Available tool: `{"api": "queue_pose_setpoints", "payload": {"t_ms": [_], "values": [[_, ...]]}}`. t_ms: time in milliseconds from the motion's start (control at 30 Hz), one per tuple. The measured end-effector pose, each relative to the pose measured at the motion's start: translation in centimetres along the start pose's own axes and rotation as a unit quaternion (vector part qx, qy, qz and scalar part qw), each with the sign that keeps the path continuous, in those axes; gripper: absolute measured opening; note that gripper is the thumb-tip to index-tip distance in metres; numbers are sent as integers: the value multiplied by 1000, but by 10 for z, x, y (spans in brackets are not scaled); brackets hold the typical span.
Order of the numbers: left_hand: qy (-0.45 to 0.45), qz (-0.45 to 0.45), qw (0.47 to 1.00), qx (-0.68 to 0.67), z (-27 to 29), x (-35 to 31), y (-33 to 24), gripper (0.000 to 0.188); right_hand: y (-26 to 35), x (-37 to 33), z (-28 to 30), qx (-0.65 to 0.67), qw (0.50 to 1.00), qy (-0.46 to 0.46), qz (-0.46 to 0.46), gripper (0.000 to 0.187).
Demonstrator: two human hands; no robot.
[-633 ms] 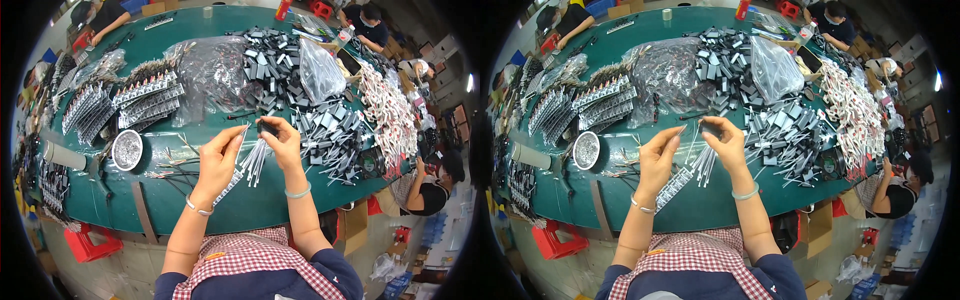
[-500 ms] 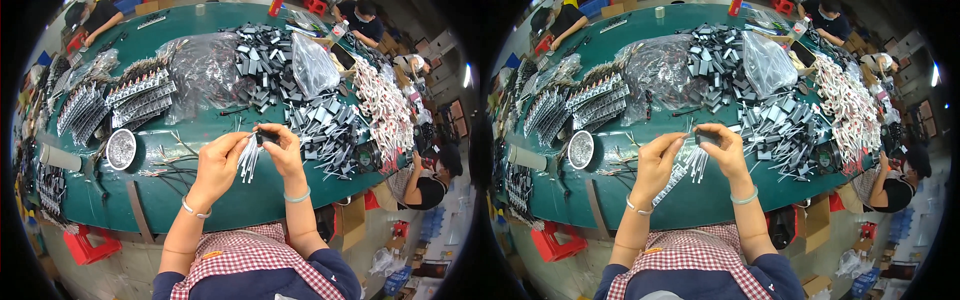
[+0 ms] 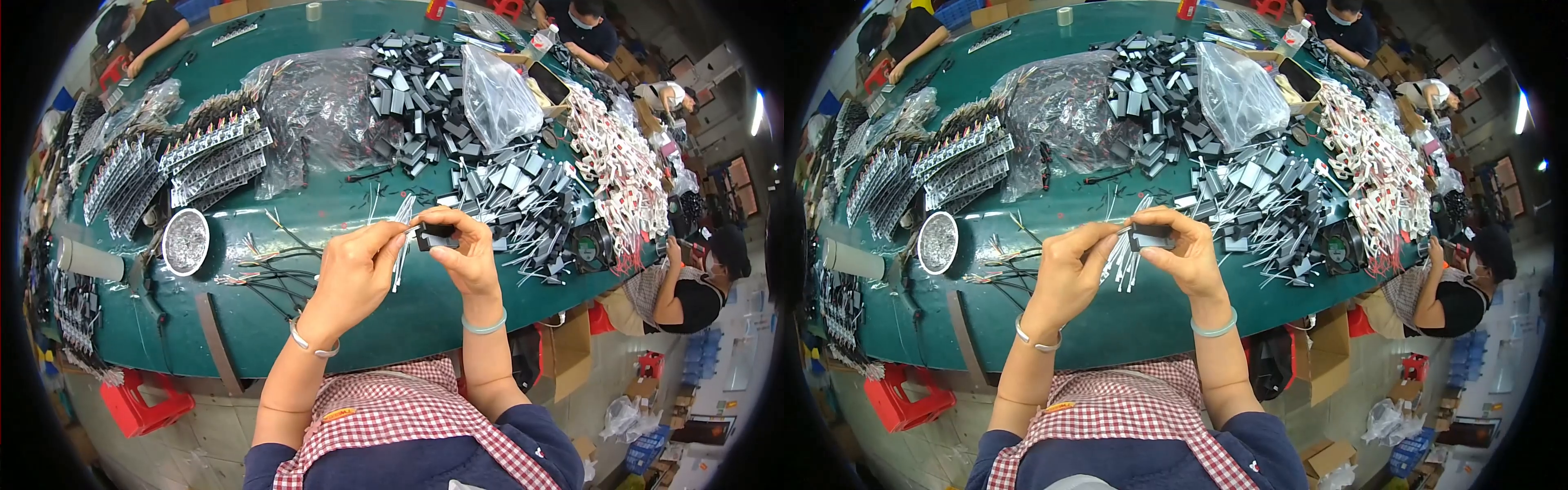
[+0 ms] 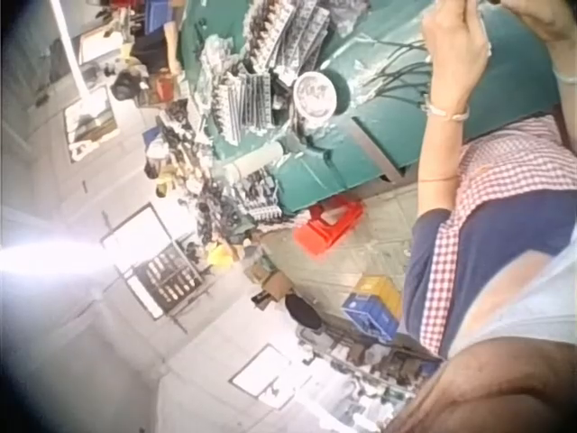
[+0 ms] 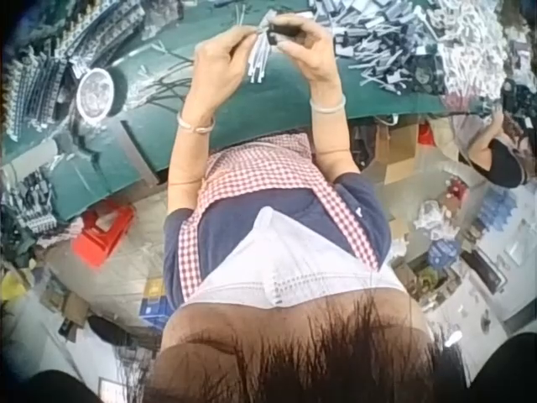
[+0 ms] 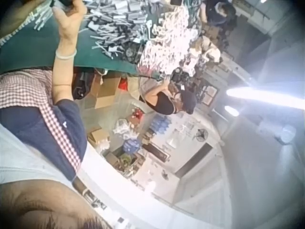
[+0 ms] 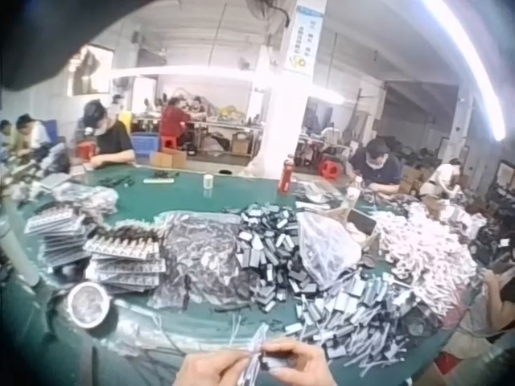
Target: The person inserts multiple white wires into small black plastic housing units by hand, assembling electronic components at a factory workbench.
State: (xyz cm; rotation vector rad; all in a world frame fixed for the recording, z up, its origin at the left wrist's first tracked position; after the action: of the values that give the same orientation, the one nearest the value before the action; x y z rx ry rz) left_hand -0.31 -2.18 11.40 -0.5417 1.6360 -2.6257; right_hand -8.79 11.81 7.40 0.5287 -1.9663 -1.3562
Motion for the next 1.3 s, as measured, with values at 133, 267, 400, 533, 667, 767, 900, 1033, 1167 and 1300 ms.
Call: {"api": "queue_pose_setpoints", "payload": {"t_ms": [133,267,400,533,667,767,900,1033,1167,1300], "values": [[6,-12,1000,8,1,2,-5,11,7,-1,0,-36,999,17,0,36],[64,-68,990,106,3,2,-11,12,27,1,-3,-232,968,93,34,37],[126,-25,985,113,-2,3,-7,10,37,-1,-11,-284,946,147,43,34],[170,52,983,38,-9,0,4,11,39,-7,-9,-252,956,148,37,33],[181,72,979,56,-16,0,3,12,36,-13,-10,-283,947,142,49,32],[183,86,979,16,-17,-2,11,14,37,-13,-10,-276,950,139,48,33],[220,208,942,-146,-23,-6,28,17,28,-16,-1,-234,966,109,-21,35],[251,257,897,-257,-35,-11,46,19,20,-17,-2,-205,967,149,-20,32],[223,269,867,-355,-45,-11,54,18,12,-19,3,-178,978,104,-27,32],[142,262,894,-334,-51,-9,55,19,6,-26,25,-129,983,-124,38,24]]}}
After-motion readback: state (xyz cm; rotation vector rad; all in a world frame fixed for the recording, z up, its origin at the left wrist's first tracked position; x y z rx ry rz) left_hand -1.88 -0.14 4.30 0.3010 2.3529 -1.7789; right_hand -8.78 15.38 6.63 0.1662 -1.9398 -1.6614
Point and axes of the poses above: each hand's wrist, its own x-axis towards the middle knuckle, its own z-axis out of the back of the hand, y = z × x, the point moved 6 cm from there along x, towards the middle knuckle, and after that the axes turned 5 degrees about y, right-handed, at the moved point
